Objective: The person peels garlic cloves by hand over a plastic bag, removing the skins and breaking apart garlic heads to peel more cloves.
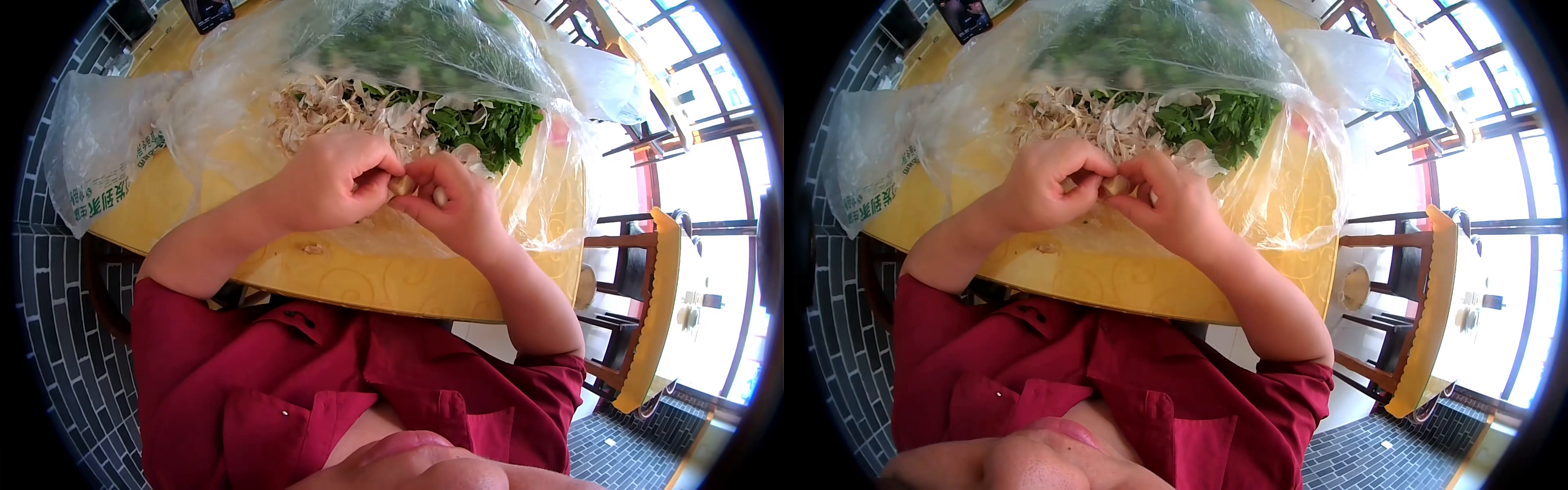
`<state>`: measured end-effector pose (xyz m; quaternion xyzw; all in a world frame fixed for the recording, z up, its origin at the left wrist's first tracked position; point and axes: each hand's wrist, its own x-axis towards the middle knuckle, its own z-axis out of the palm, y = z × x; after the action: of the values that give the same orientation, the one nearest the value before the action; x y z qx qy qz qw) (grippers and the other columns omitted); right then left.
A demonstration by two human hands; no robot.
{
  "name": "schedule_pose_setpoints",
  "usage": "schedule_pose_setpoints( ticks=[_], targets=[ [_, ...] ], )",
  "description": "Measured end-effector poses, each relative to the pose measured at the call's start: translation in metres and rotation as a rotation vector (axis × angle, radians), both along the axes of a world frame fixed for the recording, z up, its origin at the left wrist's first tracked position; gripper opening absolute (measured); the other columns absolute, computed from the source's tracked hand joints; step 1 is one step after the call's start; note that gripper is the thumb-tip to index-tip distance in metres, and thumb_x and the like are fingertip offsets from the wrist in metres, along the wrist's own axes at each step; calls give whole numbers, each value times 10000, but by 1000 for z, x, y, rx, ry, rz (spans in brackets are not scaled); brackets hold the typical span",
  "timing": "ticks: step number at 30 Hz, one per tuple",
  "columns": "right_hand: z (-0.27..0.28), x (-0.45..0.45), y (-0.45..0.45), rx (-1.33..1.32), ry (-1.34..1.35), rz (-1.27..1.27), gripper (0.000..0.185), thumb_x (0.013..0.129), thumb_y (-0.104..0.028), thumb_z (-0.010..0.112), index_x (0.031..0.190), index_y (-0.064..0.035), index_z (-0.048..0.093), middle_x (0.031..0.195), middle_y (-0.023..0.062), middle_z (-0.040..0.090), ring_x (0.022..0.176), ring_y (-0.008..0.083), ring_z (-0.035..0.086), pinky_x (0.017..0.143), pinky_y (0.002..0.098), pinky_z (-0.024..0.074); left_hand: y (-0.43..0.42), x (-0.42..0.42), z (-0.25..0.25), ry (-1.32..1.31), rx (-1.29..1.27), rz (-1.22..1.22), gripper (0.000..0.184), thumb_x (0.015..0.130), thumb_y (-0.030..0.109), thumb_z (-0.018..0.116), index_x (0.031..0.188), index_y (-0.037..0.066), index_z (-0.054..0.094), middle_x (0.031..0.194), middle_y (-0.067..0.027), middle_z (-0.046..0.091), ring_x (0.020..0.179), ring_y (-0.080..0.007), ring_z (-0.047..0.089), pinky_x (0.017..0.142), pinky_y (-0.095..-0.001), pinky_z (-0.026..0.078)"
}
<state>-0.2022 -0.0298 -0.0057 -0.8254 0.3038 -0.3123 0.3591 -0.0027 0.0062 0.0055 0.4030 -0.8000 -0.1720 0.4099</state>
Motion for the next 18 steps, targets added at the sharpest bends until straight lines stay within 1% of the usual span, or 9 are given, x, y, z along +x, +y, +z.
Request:
schedule_pose_setpoints(
  ticks=[2,5,8,11,14,17,18],
  targets=[
    [1,-1,0,15,36,16,273,738,-119,752,942,-23,597,774,60,624,623,135,605,565,269,483,0,0,-2,-18,-33,8,135,752,-46,603,867,23,623,773,-86,631,648,-149,630,538,-260,500],
    [3,-1,0,58,12,-1,288,734,-123,761,950,-26,596,768,47,622,623,118,596,566,260,479,2,-2,1,89,109,35,119,757,-57,592,846,20,612,776,-77,629,654,-141,630,543,-252,494],
    [0,-1,-1,58,-18,-6,330,716,-116,783,980,-45,599,734,7,609,595,65,500,541,225,417,2,-3,1,133,118,32,128,762,-70,577,850,19,600,782,-61,627,661,-119,623,550,-238,484],
    [1,-1,-1,89,-20,-11,320,728,-113,776,985,-47,597,742,3,610,612,66,504,553,223,418,2,-4,-1,143,155,25,153,765,-76,568,881,21,586,797,-52,624,667,-96,614,556,-222,476],
    [3,-1,-2,108,-32,-13,274,748,-127,754,952,-31,598,771,31,614,632,92,568,589,239,470,2,-6,-2,164,172,42,181,766,-83,558,912,25,570,786,-42,607,650,-77,584,541,-216,455],
    [3,0,-3,104,-52,-14,270,780,-125,729,990,-36,583,789,31,615,655,77,557,601,229,461,2,-5,-2,112,141,62,194,779,-84,530,933,32,547,779,-27,563,635,-72,537,537,-217,428],
    [2,0,-4,213,-97,-11,272,793,-119,717,1008,-36,573,798,29,614,662,71,551,603,225,456,1,-5,-1,123,134,86,197,784,-84,519,938,36,540,783,-25,548,632,-73,521,542,-218,420]
  ],
)
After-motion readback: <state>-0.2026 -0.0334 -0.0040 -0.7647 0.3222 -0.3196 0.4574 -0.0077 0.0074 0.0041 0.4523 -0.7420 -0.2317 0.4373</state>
